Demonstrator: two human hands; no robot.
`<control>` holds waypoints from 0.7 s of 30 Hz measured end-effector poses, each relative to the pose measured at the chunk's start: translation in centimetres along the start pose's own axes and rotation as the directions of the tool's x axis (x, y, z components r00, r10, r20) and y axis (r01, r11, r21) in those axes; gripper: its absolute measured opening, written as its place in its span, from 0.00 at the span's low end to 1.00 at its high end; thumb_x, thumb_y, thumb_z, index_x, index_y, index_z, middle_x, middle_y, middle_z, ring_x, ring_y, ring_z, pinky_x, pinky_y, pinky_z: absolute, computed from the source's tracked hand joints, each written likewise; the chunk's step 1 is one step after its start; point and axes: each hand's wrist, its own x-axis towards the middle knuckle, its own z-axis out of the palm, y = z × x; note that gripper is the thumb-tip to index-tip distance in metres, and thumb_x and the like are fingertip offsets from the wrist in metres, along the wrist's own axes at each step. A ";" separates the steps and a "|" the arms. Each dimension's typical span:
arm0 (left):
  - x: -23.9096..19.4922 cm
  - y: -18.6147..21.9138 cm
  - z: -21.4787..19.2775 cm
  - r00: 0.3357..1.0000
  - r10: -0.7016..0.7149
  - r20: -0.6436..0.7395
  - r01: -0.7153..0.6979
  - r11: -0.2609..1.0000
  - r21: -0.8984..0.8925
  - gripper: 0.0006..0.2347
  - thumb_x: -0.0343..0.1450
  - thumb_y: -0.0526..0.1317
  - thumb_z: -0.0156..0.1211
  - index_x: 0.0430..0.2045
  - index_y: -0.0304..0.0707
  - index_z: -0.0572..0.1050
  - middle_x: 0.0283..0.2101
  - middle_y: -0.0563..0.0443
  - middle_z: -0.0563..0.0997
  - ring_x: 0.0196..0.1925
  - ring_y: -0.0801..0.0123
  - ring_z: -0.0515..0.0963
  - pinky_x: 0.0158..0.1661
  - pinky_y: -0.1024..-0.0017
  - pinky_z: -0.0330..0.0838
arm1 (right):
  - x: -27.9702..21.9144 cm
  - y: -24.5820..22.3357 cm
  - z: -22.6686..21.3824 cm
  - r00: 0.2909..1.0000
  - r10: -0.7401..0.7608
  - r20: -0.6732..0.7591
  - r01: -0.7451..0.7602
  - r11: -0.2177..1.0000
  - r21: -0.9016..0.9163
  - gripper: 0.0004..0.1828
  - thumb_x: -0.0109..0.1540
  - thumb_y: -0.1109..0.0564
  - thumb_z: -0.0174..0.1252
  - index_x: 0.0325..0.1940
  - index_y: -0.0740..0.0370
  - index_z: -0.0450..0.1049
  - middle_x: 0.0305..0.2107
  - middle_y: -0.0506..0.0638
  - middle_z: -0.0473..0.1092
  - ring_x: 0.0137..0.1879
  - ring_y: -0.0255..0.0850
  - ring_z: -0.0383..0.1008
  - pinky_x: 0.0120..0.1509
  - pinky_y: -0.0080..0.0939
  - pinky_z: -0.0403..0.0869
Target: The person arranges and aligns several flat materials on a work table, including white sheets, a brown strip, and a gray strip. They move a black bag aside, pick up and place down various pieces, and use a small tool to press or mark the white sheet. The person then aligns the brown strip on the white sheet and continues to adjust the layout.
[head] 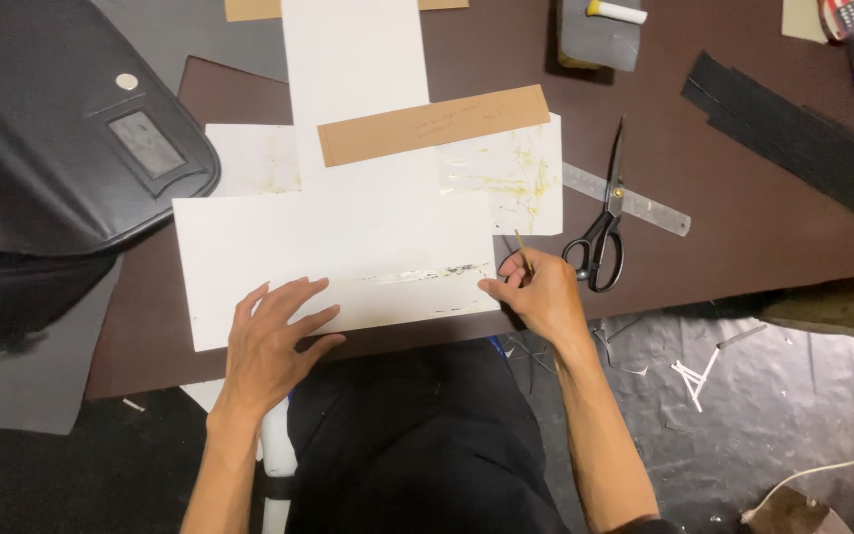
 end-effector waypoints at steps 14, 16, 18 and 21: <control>-0.1 -0.3 -0.1 1.000 -0.001 0.017 0.002 0.996 -0.085 0.09 0.65 0.48 0.70 0.38 0.63 0.85 0.59 0.63 0.81 0.66 0.66 0.74 0.68 0.53 0.56 | 0.5 1.7 0.5 1.000 -0.022 0.007 0.022 1.000 0.020 0.14 0.48 0.56 0.76 0.33 0.62 0.81 0.18 0.48 0.75 0.23 0.37 0.65 0.30 0.35 0.65; 0.0 -0.4 0.0 1.000 -0.005 0.028 0.007 0.997 -0.081 0.09 0.66 0.49 0.70 0.38 0.63 0.85 0.59 0.64 0.81 0.66 0.66 0.74 0.69 0.54 0.55 | 0.4 1.2 0.4 1.000 -0.020 0.008 0.019 0.999 0.042 0.14 0.48 0.58 0.76 0.33 0.64 0.80 0.18 0.49 0.75 0.23 0.37 0.65 0.30 0.34 0.66; 0.0 -0.3 0.0 1.000 -0.002 0.028 0.004 0.997 -0.074 0.09 0.66 0.48 0.70 0.38 0.63 0.85 0.59 0.64 0.81 0.66 0.66 0.74 0.69 0.54 0.55 | 0.4 1.3 0.4 1.000 -0.019 0.006 0.019 0.999 0.038 0.14 0.48 0.58 0.76 0.33 0.64 0.81 0.18 0.49 0.75 0.23 0.37 0.65 0.30 0.35 0.66; 0.0 -0.4 0.0 1.000 0.004 0.022 -0.003 0.998 -0.059 0.09 0.65 0.48 0.70 0.38 0.62 0.85 0.59 0.64 0.81 0.66 0.66 0.74 0.69 0.54 0.55 | 0.4 1.2 0.4 1.000 -0.015 0.008 0.015 0.999 0.035 0.14 0.48 0.58 0.76 0.33 0.63 0.81 0.18 0.49 0.75 0.23 0.38 0.65 0.30 0.35 0.67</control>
